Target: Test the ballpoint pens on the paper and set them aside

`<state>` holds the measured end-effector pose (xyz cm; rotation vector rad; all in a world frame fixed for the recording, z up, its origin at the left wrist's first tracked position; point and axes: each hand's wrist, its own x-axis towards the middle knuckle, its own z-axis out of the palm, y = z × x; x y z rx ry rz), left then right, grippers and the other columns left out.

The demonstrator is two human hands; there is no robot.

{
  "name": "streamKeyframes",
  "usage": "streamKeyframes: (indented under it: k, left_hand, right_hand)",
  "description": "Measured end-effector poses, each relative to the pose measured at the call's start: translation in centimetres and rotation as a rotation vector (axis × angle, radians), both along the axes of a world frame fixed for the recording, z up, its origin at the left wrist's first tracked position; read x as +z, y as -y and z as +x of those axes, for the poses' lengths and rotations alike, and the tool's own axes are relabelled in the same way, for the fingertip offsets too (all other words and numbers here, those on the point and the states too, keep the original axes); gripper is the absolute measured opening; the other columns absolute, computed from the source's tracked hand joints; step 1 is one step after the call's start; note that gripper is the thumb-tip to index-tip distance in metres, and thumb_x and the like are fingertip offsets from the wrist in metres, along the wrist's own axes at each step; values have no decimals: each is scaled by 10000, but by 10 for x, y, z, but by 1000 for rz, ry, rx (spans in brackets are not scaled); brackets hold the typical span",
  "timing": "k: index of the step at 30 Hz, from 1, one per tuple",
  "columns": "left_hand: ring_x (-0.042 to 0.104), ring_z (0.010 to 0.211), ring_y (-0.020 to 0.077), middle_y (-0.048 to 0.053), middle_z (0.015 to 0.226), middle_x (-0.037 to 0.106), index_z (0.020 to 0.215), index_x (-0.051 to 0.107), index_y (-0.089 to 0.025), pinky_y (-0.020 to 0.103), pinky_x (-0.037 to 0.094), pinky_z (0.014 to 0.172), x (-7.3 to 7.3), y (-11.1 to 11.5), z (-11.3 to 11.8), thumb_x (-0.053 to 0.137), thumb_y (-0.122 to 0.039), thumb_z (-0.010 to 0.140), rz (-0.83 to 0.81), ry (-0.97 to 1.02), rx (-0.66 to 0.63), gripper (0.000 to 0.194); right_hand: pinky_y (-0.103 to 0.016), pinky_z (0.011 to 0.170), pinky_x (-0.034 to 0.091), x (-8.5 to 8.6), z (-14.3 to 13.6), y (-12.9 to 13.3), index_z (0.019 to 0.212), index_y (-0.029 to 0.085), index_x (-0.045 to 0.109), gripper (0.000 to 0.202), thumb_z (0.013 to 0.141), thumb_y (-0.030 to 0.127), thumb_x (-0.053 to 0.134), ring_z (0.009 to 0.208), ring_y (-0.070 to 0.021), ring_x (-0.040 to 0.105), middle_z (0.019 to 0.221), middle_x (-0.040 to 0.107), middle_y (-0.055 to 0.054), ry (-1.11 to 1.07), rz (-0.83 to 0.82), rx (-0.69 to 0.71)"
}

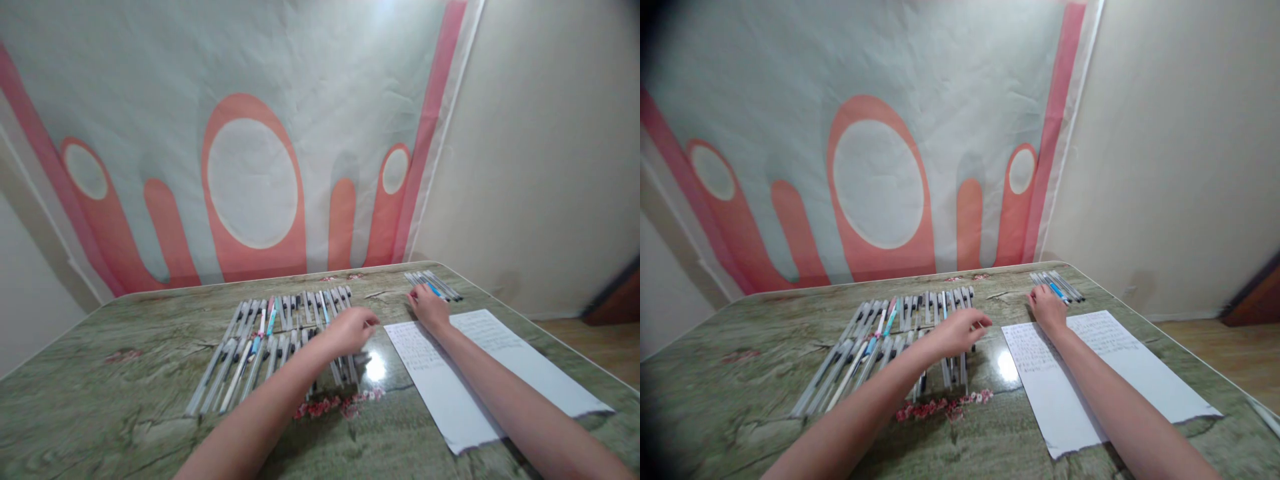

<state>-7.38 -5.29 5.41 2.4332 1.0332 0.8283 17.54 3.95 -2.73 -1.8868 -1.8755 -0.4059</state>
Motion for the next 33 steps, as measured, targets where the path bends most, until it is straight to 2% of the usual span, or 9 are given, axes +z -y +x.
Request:
streamKeyframes:
  k: [5,8,12,19,23,25,29,31,33]
  left_hand:
    - [543,931,237,109,1049,586,1041,564,-182,343,409,783,-29,66,47,433,-393,790,33,-275,-250,353]
    - [480,1026,263,116,1118,540,1119,506,-203,394,366,820,-40,83,60,355,-513,800,80,-378,-308,470]
    - [425,1091,271,120,1173,493,1144,480,-208,418,317,868,-42,83,58,298,-594,782,121,-448,-331,560]
    - [426,1090,270,125,1161,496,1102,512,-190,408,327,866,-37,84,53,314,-558,795,100,-472,-340,518]
    - [441,1078,258,124,1138,512,1057,537,-170,375,340,884,-26,77,42,406,-488,785,73,-390,-337,439]
    - [490,1011,242,109,1066,552,1011,558,-173,338,375,851,-18,67,29,479,-394,764,46,-328,-282,341]
    - [571,715,219,72,726,596,708,601,-184,312,435,680,-5,45,-2,540,-188,685,-69,-278,151,65]
    - [566,645,205,51,632,568,604,567,-187,306,435,651,-2,38,-13,551,-129,641,-110,-257,279,70]
    - [562,632,204,39,603,552,555,538,-191,309,435,649,-1,35,-20,574,-112,604,-129,-235,325,99]
  right_hand:
    - [-263,542,294,2,-7,7,843,183,551,210,844,327,399,735,-167,525,887,551,-67,-19,5,-14]
    - [-265,532,281,3,-7,9,831,181,552,208,837,327,404,712,-166,523,868,555,-66,-27,8,-39]
    - [-252,516,257,8,-18,8,756,179,544,189,809,331,445,667,-154,510,801,571,-47,-65,-3,33]
    - [-230,536,299,27,-98,10,677,175,538,287,814,394,413,549,-121,467,598,548,1,-361,-99,568]
    - [-226,532,304,19,-124,26,647,180,500,313,834,400,381,522,-111,425,545,486,20,-480,-47,690]
    - [-226,539,308,13,-124,32,641,181,494,295,833,381,393,523,-109,414,552,480,18,-500,-18,712]
    - [-224,546,317,12,-118,37,662,177,513,229,809,338,442,533,-107,406,575,483,13,-480,-29,797]
    - [-220,543,324,15,-117,38,711,174,539,182,794,318,465,541,-105,410,605,491,8,-452,-60,879]
    - [-219,553,337,18,-116,40,778,175,566,152,787,295,474,563,-107,428,652,505,-1,-410,-99,974]
